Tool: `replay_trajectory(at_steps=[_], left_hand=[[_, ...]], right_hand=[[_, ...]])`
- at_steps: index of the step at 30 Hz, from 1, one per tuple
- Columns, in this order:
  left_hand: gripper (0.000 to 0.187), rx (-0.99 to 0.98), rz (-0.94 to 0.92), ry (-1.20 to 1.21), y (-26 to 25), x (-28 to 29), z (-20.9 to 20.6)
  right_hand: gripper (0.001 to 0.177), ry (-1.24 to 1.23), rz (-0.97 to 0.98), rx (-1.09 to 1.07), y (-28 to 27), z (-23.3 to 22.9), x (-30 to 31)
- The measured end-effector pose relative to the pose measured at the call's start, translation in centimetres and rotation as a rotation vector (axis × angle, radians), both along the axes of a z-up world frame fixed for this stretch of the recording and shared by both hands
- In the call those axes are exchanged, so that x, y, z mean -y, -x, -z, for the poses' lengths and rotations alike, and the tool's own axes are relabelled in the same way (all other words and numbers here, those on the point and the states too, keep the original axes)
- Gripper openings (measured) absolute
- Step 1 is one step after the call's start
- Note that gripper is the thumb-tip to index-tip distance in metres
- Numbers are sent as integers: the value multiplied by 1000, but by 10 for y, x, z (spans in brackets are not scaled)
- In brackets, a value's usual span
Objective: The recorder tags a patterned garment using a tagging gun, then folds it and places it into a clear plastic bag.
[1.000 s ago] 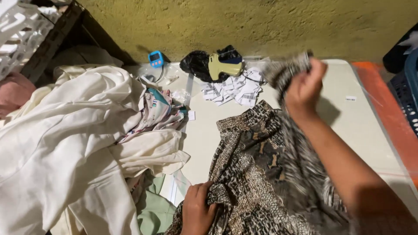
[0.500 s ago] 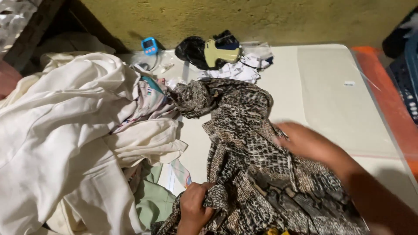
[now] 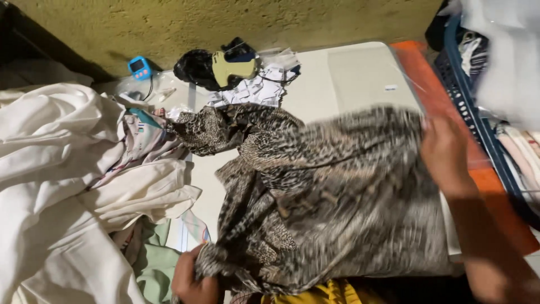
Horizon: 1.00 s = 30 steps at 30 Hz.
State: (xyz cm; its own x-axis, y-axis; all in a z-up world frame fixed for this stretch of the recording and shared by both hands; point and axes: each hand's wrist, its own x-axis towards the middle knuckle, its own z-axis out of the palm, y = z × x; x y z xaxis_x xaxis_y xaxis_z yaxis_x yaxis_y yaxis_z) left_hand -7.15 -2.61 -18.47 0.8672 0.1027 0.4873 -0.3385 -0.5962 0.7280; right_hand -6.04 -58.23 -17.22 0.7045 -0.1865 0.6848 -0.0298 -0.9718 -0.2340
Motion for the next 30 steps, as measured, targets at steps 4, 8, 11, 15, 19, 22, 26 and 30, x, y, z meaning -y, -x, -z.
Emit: replay_trajectory(at_steps=[4, 8, 11, 15, 19, 22, 26, 30], left_hand=[[30, 67, 205, 21, 10, -17, 5], [24, 95, 200, -5, 20, -3, -6], [21, 35, 77, -33, 25, -3, -9], [28, 48, 14, -79, 17, -1, -27], [16, 139, 8, -64, 6, 5, -49], [15, 189, 98, 4, 10, 5, -74], [36, -66, 343, -93, 19, -31, -115], [55, -923, 147, -163, -48, -218, 37]], right_hand=[[18, 62, -1, 108, -69, 6, 43], [33, -24, 50, -250, -62, -21, -12], [19, -285, -210, -489, -13, -40, -89], [67, -294, -497, -678, 87, 0, -151], [75, 43, -545, -525, 122, 29, -188], [65, 33, -468, -392, 132, 33, -189], [28, 192, -407, -320, 143, 56, -151], [56, -7, -141, -230, 165, 55, -81]])
